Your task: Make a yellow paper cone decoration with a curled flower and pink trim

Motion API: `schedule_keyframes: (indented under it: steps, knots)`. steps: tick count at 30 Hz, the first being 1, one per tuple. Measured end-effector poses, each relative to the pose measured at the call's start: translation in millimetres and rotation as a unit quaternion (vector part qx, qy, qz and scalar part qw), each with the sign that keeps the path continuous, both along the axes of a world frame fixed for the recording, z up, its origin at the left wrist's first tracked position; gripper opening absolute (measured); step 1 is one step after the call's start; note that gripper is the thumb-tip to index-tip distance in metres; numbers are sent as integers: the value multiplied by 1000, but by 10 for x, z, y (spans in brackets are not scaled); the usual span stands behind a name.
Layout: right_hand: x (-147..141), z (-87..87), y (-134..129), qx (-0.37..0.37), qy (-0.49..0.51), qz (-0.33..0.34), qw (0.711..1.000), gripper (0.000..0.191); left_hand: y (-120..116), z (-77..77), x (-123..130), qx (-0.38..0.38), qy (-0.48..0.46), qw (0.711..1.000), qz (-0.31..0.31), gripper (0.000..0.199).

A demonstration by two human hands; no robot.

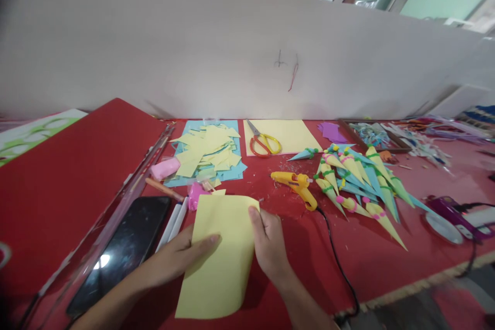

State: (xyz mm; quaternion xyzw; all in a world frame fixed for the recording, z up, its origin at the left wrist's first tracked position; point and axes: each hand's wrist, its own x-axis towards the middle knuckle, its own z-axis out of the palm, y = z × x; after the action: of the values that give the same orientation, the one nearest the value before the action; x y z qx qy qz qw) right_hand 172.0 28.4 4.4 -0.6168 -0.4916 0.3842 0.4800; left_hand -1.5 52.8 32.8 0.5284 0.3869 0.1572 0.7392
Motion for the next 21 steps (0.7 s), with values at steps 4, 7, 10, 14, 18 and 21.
schedule_keyframes:
  steps: [4,7,10,14,18,21]
  knots:
    - [-11,22,4,-13,38,-7,999,44,4,11,12,10,6,1000,-11,45]
    - [-36,67,2,-26,87,29,995,45,15,13,-2,26,9,1000,-3,46]
    - [-54,89,-4,-32,103,72,992,48,30,18,-27,43,18,999,16,46]
    - [-50,70,-12,-20,70,68,995,51,45,30,-39,74,24,997,16,43]
    - [-47,77,-14,-23,78,75,994,51,47,30,-38,71,24,997,19,47]
    - [-59,81,-22,-22,89,96,991,50,51,34,-53,74,25,996,45,56]
